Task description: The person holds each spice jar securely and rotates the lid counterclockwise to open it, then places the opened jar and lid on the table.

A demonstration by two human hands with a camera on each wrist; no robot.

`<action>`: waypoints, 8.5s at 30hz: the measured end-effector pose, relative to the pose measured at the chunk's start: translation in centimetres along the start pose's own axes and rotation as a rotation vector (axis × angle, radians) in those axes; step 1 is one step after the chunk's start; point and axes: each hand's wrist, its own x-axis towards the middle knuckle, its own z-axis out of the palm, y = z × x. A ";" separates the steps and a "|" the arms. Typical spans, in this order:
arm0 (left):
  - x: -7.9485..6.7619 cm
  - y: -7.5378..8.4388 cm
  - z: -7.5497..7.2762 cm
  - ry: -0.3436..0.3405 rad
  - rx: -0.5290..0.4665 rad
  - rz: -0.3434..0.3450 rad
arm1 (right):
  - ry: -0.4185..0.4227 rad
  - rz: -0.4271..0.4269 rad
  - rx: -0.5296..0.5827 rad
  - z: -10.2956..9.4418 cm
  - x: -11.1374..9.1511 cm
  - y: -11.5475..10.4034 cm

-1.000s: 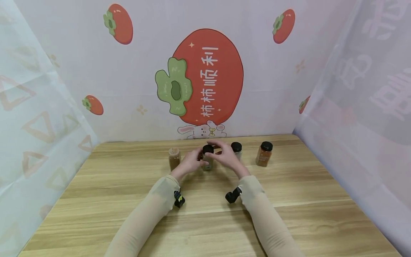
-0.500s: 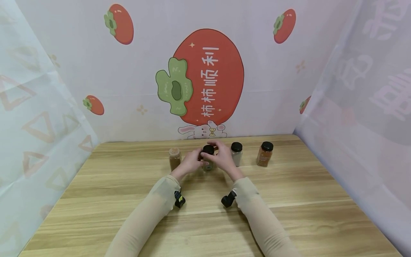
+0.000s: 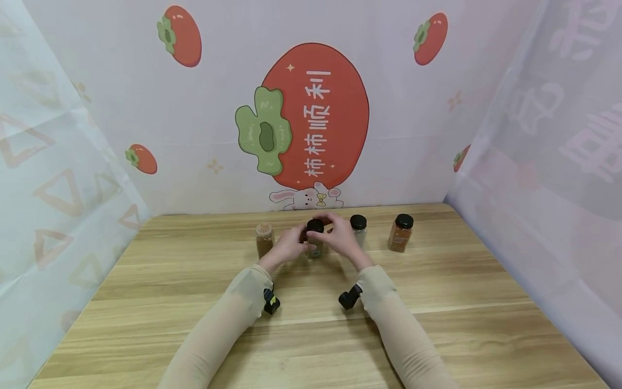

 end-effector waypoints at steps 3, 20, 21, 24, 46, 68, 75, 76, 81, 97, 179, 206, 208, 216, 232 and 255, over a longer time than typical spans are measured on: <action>0.0 0.0 0.0 -0.002 0.003 0.004 | -0.042 -0.010 0.002 -0.4 0.2 0.1; 0.2 0.0 0.1 0.000 0.015 -0.021 | -0.206 -0.052 0.056 -1.2 0.8 0.4; 0.2 0.0 0.1 0.000 0.014 -0.022 | -0.209 -0.050 0.059 -1.2 0.8 0.3; 0.1 0.0 0.1 0.000 0.013 -0.021 | -0.211 -0.048 0.071 -1.3 0.7 0.2; 0.1 -0.1 0.0 0.017 0.054 0.014 | 0.074 -0.050 -0.112 0.5 0.0 -0.5; 0.1 0.0 -0.1 0.004 0.041 0.000 | -0.125 -0.067 -0.103 -1.5 0.7 -0.8; 0.0 0.0 -0.1 0.007 0.042 0.004 | -0.218 -0.064 -0.036 -2.2 1.0 -0.7; 0.0 0.0 -0.1 0.009 0.041 0.004 | -0.227 -0.065 -0.030 -2.2 1.1 -0.7; 0.1 -0.1 0.0 0.006 0.036 0.000 | -0.254 -0.075 0.007 -2.4 1.4 -0.4; -0.1 0.1 0.0 0.006 0.021 0.002 | -0.172 -0.028 0.091 -1.9 1.1 0.0; 0.1 -0.1 0.0 0.003 0.055 0.027 | 0.087 -0.009 0.051 0.8 -0.1 0.6; 0.2 -0.1 0.0 -0.013 0.064 -0.008 | -0.189 -0.087 0.163 -1.4 1.1 0.5; 0.3 -0.1 0.0 -0.010 0.064 -0.009 | -0.192 -0.089 0.167 -1.4 1.2 0.5; 0.2 -0.2 0.0 -0.009 0.065 -0.004 | -0.188 -0.073 0.202 -1.5 0.8 0.7; 0.3 -0.2 0.0 0.015 0.088 0.028 | 0.041 0.019 0.048 0.7 -0.1 0.4; 0.1 -0.2 -0.1 0.000 0.052 0.021 | 0.009 -0.015 0.093 0.3 0.0 0.6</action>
